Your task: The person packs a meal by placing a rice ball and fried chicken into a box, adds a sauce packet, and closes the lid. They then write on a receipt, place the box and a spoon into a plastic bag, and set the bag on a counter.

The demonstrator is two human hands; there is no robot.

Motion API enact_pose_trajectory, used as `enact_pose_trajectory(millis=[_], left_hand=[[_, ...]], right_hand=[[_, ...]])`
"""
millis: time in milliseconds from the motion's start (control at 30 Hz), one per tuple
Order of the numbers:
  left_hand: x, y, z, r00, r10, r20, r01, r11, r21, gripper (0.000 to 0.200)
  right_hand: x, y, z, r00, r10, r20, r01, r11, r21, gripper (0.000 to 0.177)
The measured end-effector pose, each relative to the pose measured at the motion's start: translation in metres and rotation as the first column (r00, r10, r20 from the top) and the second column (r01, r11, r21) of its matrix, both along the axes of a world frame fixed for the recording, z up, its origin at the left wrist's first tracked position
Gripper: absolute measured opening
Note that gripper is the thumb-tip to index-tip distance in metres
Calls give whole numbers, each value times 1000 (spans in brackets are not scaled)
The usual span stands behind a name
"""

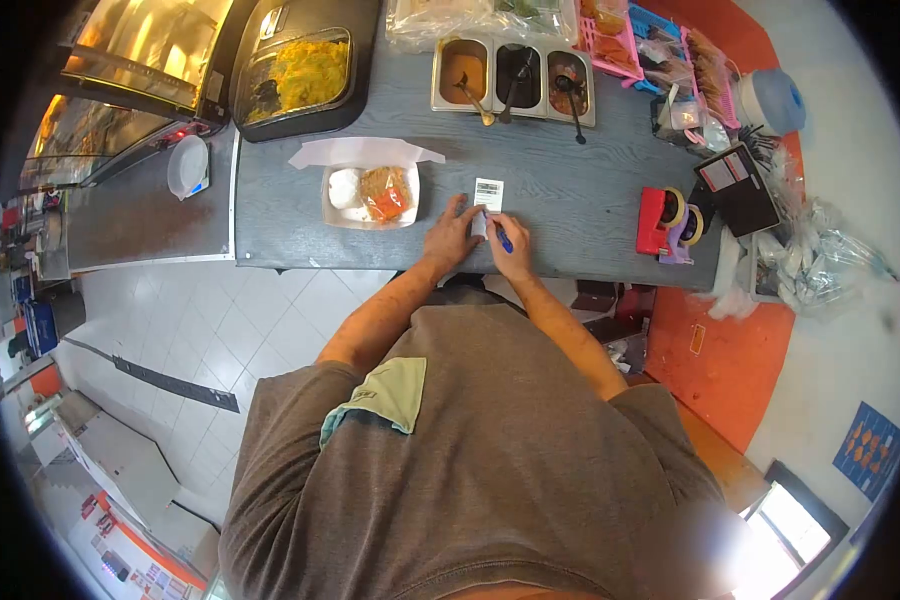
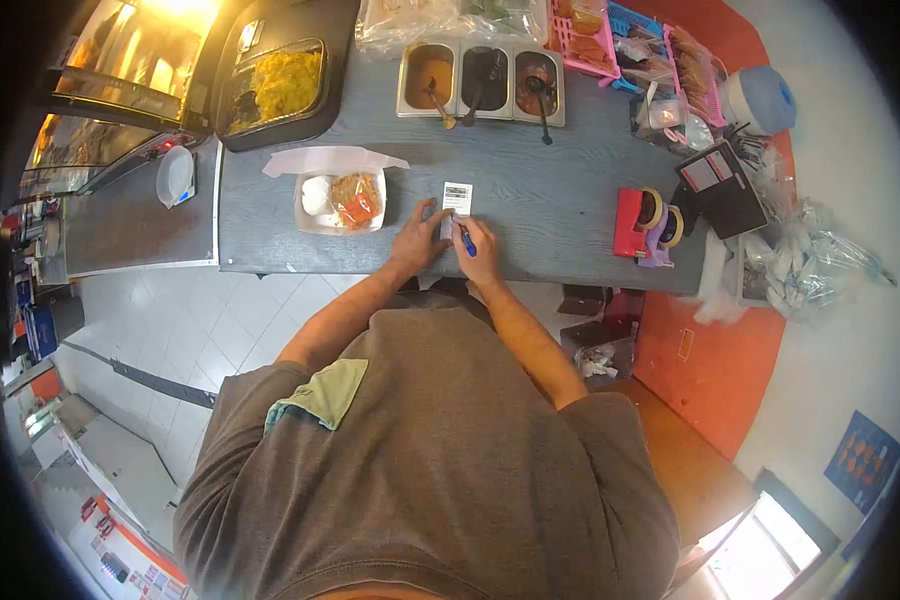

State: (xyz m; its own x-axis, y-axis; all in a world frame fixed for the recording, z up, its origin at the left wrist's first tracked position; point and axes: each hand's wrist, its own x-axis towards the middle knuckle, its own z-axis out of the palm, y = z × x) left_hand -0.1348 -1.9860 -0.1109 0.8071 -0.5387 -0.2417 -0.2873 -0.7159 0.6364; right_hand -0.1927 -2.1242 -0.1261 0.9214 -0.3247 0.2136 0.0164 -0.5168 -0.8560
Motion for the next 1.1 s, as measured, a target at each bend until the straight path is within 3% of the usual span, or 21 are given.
enact_pose_trajectory(millis=[100, 200, 267, 333, 400, 467, 533, 600, 633, 667, 700, 767, 800, 833, 867, 933, 967, 1000, 1033, 1067, 1100], left_hand=[[3, 4, -4, 999, -41, -7, 41, 999, 19, 61], [9, 6, 1, 994, -92, -53, 96, 992, 78, 60], [12, 11, -3, 991, -122, -56, 126, 990, 61, 60], [16, 17, -2, 987, -151, -60, 154, 987, 46, 60], [28, 22, 23, 978, -203, -55, 191, 967, -170, 58], [49, 37, 87, 957, -108, 270, 202, 914, -352, 49], [99, 69, 128, 828, 35, 559, 164, 939, -301, 41], [140, 112, 166, 730, 22, 683, -17, 1000, -14, 37], [163, 132, 169, 949, 2, 315, -46, 990, 131, 44], [178, 149, 171, 993, 48, -109, -16, 963, 271, 51], [179, 159, 164, 993, 57, -105, -26, 961, 276, 51], [176, 175, 122, 751, 46, -658, 112, 974, 195, 58], [166, 186, 90, 929, -131, -346, 246, 917, 314, 56], [156, 204, 33, 949, -141, -283, 190, 970, 154, 47], [147, 204, 37, 949, -144, -280, 194, 968, 158, 47], [120, 198, 49, 932, 283, -228, -247, 954, 172, 43], [106, 203, 30, 958, 236, 161, -254, 961, 108, 51], [96, 203, 13, 963, 220, 158, -238, 965, 108, 51], [86, 201, -5, 850, 314, 424, -352, 936, 10, 54], [79, 200, -26, 655, 398, 642, -429, 896, -118, 58], [74, 203, -49, 757, 444, 480, -396, 895, -204, 61]], right_hand=[[-1, -11, 3, 963, 40, -266, -2, 990, 140, 13], [8, -11, 12, 981, -155, -118, 162, 986, 50, 16], [10, -17, 18, 988, -52, -146, 51, 999, -12, 20], [15, -21, 10, 980, 172, -103, -200, 863, -464, 27], [13, -17, 6, 968, 129, -217, -223, 838, -499, 33], [17, -20, 5, 953, 146, -264, -267, 816, -513, 34], [20, -20, 8, 955, 146, -258, -265, 810, -522, 34], [28, -18, 16, 956, 163, -243, -272, 802, -532, 35], [34, -14, 23, 971, 141, -194, -222, 831, -509, 36], [40, -10, 28, 982, 119, -145, -176, 858, -483, 37], [48, -2, 30, 993, 111, -36, -116, 895, -431, 37], [64, 14, 44, 988, 150, -43, -156, 947, -282, 36], [71, 24, 49, 982, 183, -50, -188, 973, -130, 34], [76, 36, 49, 969, 214, -120, -221, 974, -50, 32], [79, 49, 47, 971, 210, -116, -216, 975, -47, 32], [83, 76, 36, 911, 218, -351, -257, 964, -69, 34], [84, 95, 23, 914, 204, -351, -242, 968, -69, 34], [82, 116, 5, 968, 14, -252, -53, 987, -150, 38], [81, 129, -4, 975, -175, -138, 143, 966, -213, 42], [82, 135, -4, 972, -190, -141, 158, 964, -214, 42], [82, 140, -1, 929, -163, -333, 159, 986, -41, 44]])
